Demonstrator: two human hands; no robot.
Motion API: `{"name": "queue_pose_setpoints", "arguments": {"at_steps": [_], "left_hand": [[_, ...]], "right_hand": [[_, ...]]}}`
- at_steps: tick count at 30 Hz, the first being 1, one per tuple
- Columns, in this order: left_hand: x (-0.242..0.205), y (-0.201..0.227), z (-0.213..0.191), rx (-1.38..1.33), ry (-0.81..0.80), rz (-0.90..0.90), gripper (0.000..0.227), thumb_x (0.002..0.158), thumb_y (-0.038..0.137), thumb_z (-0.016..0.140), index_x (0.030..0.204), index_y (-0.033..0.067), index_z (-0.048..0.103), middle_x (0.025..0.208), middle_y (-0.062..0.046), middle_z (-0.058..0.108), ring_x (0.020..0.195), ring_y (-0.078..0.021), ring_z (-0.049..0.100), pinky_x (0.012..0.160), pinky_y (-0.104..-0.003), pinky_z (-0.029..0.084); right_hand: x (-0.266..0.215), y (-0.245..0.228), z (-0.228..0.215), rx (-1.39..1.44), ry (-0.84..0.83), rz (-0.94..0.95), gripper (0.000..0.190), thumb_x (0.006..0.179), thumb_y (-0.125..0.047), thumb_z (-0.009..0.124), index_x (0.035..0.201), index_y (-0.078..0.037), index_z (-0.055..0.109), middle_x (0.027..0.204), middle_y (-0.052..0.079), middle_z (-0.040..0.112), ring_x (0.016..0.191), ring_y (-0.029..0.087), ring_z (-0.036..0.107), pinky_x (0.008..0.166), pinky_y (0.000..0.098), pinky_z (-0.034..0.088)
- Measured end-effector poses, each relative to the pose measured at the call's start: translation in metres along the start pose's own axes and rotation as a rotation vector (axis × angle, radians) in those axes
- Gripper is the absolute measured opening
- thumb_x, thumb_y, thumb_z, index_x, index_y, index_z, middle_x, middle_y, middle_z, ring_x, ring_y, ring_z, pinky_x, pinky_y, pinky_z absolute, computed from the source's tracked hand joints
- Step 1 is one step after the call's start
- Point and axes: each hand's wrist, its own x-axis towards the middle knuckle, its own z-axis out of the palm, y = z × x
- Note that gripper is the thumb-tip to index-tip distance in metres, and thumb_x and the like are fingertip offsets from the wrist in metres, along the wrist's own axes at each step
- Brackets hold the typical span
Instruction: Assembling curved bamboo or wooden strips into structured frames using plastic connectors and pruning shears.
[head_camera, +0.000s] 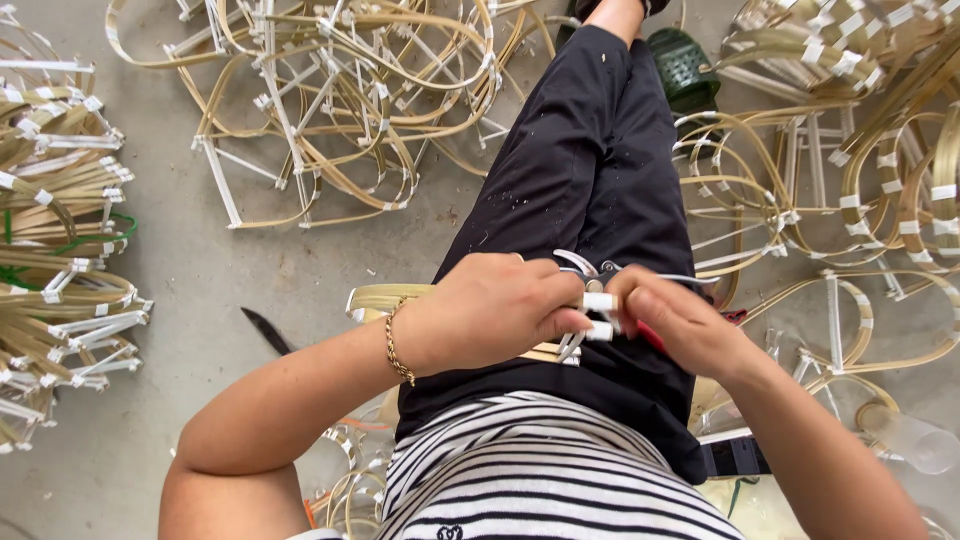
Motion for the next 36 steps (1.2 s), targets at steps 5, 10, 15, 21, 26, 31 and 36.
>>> {"name": "queue_pose_setpoints", "arguments": {"at_steps": [5, 10, 15, 21, 26, 31, 36], "left_hand": [[0.007, -0.021, -0.006, 0.333, 0.077, 0.092, 0.03, 0.091, 0.033, 0.067, 0.102, 0.0057, 0.064, 0.085, -0.012, 0.066, 0.077, -0.0301, 0.068, 0.065, -0.041, 0.055], [0.017, -0.057, -0.022, 0.317, 0.341, 0.166, 0.031, 0.103, 0.015, 0.06, 0.132, 0.0111, 0.056, 0.099, -0.01, 0.068, 0.085, -0.0271, 0.07, 0.073, -0.036, 0.057], [0.022, -0.065, -0.021, -0.397, 0.213, -0.126, 0.052, 0.103, 0.004, 0.051, 0.154, 0.0126, 0.045, 0.075, -0.005, 0.064, 0.066, -0.013, 0.066, 0.067, -0.029, 0.057], [0.018, -0.064, 0.027, -1.049, -0.115, -0.409, 0.035, 0.109, 0.015, 0.045, 0.143, 0.0097, 0.052, 0.079, 0.003, 0.06, 0.054, -0.0035, 0.056, 0.048, -0.02, 0.049], [0.022, -0.055, 0.031, -0.999, -0.15, -0.503, 0.033, 0.108, 0.018, 0.047, 0.139, 0.0107, 0.055, 0.074, 0.003, 0.056, 0.05, -0.0019, 0.05, 0.044, -0.019, 0.043], [0.027, -0.053, 0.032, -0.922, -0.169, -0.531, 0.03, 0.107, 0.018, 0.048, 0.135, 0.0104, 0.057, 0.071, 0.003, 0.054, 0.048, -0.0028, 0.047, 0.041, -0.02, 0.041], [0.026, -0.069, 0.052, -0.906, -0.181, -0.516, 0.027, 0.107, 0.015, 0.049, 0.132, 0.01, 0.059, 0.07, 0.004, 0.053, 0.05, -0.003, 0.046, 0.044, -0.021, 0.04]], "right_hand": [[-0.009, 0.059, -0.007, -1.673, 0.653, -0.282, 0.108, 0.061, -0.085, 0.057, 0.139, -0.011, 0.053, 0.132, 0.017, 0.058, 0.119, 0.037, 0.056, 0.094, 0.0547, 0.039], [-0.034, 0.057, -0.022, -1.03, 0.432, 0.307, 0.083, 0.075, -0.047, 0.079, 0.144, -0.01, 0.051, 0.126, 0.014, 0.062, 0.114, 0.033, 0.061, 0.099, 0.0431, 0.05], [-0.049, 0.099, -0.029, 0.07, 0.377, 0.395, 0.059, 0.088, -0.034, 0.069, 0.138, -0.003, 0.061, 0.113, 0.015, 0.073, 0.087, 0.032, 0.066, 0.082, 0.0454, 0.056], [-0.038, 0.032, 0.016, 0.208, 0.235, 0.034, 0.078, 0.08, -0.016, 0.077, 0.148, -0.006, 0.041, 0.13, 0.01, 0.065, 0.122, 0.019, 0.064, 0.102, 0.0348, 0.051], [-0.037, 0.001, 0.024, -0.265, 0.227, 0.068, 0.094, 0.076, -0.011, 0.077, 0.155, -0.011, 0.025, 0.151, 0.012, 0.045, 0.141, 0.025, 0.043, 0.111, 0.0365, 0.032], [-0.033, -0.014, 0.025, -0.286, 0.242, 0.135, 0.092, 0.076, -0.012, 0.073, 0.157, -0.015, 0.03, 0.146, 0.011, 0.046, 0.14, 0.024, 0.046, 0.112, 0.0362, 0.035], [-0.029, -0.002, 0.022, -0.264, 0.285, 0.102, 0.084, 0.076, -0.014, 0.075, 0.15, -0.013, 0.034, 0.143, 0.012, 0.048, 0.136, 0.025, 0.05, 0.108, 0.0362, 0.039]]}}
